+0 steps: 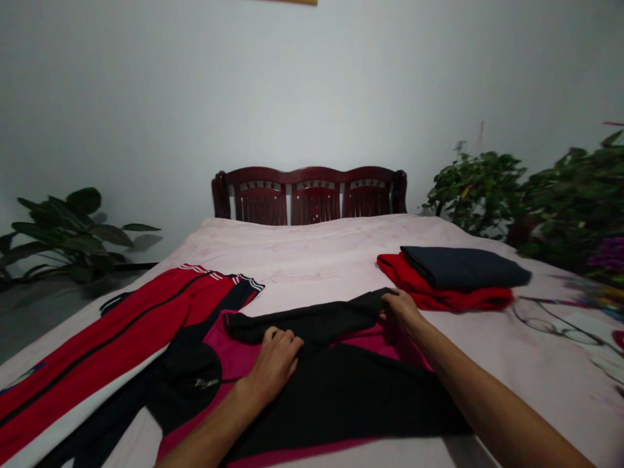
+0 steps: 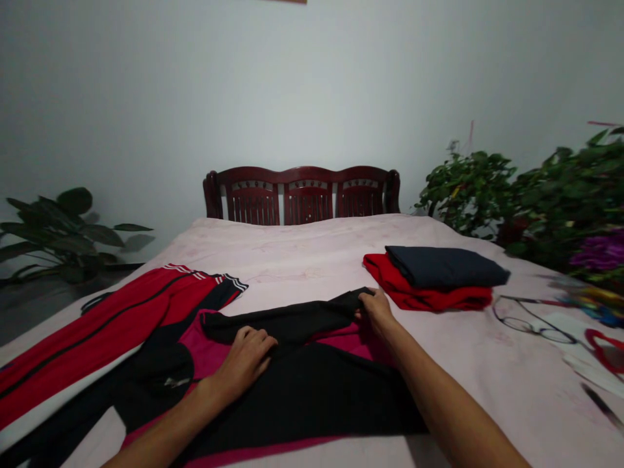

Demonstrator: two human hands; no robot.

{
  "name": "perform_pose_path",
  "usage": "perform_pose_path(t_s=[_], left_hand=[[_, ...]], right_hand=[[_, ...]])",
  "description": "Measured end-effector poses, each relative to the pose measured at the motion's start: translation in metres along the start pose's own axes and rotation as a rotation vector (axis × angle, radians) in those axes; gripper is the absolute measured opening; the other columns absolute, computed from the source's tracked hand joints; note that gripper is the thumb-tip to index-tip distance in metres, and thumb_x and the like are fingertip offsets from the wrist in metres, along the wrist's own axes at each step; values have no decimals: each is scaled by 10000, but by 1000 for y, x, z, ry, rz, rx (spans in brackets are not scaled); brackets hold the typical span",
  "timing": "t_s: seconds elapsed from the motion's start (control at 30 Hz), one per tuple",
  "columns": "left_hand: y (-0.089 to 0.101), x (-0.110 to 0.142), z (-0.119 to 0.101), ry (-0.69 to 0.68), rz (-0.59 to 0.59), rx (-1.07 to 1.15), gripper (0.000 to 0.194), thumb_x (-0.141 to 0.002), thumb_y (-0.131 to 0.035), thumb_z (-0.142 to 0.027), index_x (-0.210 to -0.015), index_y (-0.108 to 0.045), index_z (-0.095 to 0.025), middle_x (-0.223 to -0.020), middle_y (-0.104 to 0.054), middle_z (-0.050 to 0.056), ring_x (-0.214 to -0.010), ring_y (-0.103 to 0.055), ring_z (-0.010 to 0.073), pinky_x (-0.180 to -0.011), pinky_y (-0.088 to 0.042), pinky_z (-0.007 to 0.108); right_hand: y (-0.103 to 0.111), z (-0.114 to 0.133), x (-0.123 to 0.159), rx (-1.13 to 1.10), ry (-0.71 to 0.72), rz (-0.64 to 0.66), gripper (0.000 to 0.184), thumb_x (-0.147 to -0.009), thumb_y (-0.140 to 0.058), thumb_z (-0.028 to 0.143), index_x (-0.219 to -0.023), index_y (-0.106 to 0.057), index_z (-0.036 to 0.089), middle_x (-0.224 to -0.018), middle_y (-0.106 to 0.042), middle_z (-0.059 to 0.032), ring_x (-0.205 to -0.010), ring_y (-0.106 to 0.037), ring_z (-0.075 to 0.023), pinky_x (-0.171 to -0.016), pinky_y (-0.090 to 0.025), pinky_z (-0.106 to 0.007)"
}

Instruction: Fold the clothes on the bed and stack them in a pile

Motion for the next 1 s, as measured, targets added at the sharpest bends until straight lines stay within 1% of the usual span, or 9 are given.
perform_pose_path(t_s=[0.17, 0.27, 0.43, 0.57, 0.67, 0.73, 0.83, 0.93, 1.0], left_hand=[[18, 9, 11, -11, -109, 133, 199, -879, -428, -91, -935, -574, -214, -928, -601, 37, -916, -564, 188, -867, -415, 335], [19, 22, 6, -70, -56, 168, 230, -850, -433, -79, -964, -568, -227, -960, -605, 30, -931, -558, 185, -840, -421, 321], [3, 27, -1, -41, 101, 212, 150, -869, -518, -197, -972, -616, -246, -990, -646, 11, -946, -586, 190, -849, -440, 322], [23, 12, 22, 106, -112, 329, 253, -979, -390, -290, -987, -637, -234, -1008, -671, 26, -969, -623, 167, -896, -468, 308], [22, 7, 37, 173, -148, 169, 241, -955, -441, -271, -1066, -651, -232, -1177, -660, 63, -1143, -587, 210, -1045, -410, 404], [8, 9, 44, 238, -74, 38, 243, -912, -526, -275, -1120, -649, -254, -1336, -594, 82, -1298, -495, 273, -1110, -334, 526], [-9, 18, 48, 317, -38, -107, 338, -867, -603, -251, -1200, -621, -304, -1506, -454, 84, -1447, -305, 347, -1127, -222, 663], [-11, 23, 37, 242, -124, -195, 396, -836, -633, -177, -1208, -618, -310, -1545, -399, 89, -1470, -243, 362, -1162, -154, 661], [-11, 24, 29, 154, -158, -188, 394, -831, -619, -125, -1187, -626, -293, -1493, -451, 100, -1427, -326, 342, -1170, -226, 597]], right_hand=[[16, 15, -3, 59, 98, -57, 541, -713, -555, 192, -1253, -554, 171, -833, -670, -37, -555, -599, -142, -501, -529, -274], [42, 9, -4, 218, 126, -69, 565, -660, -586, 175, -1224, -602, 175, -880, -680, -52, -646, -612, -161, -593, -514, -283], [61, 1, 7, 985, 182, -10, 500, -725, -575, 202, -1220, -640, 180, -1083, -681, -135, -952, -636, -288, -811, -488, -401], [20, 35, 41, 1275, 601, -82, 528, -846, -468, 185, -1366, -530, 117, -1344, -569, -201, -1179, -549, -327, -963, -422, -451], [-26, 37, 63, 1255, 842, 58, 479, -929, -424, 243, -1392, -513, 155, -1413, -539, -148, -1288, -481, -278, -1083, -340, -417], [-48, 21, 64, 1285, 872, 203, 485, -966, -403, 293, -1433, -476, 184, -1472, -493, -119, -1371, -403, -264, -1137, -274, -421], [-53, -13, 46, 1382, 717, 351, 459, -956, -442, 275, -1398, -522, 178, -1455, -515, -131, -1367, -416, -284, -1129, -277, -463], [-46, -22, 33, 1380, 703, 367, 432, -910, -512, 230, -1333, -574, 166, -1376, -577, -139, -1282, -497, -271, -1082, -331, -416], [-45, -17, 33, 1371, 789, 372, 397, -883, -552, 234, -1271, -608, 168, -1288, -621, -127, -1201, -537, -261, -1031, -359, -376]])
Point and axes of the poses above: each hand's wrist, its own x-axis away from the middle knuckle, its own y-axis out of the back of the hand, z = x × y, the point moved 7 cm from there along -x, towards the middle knuckle
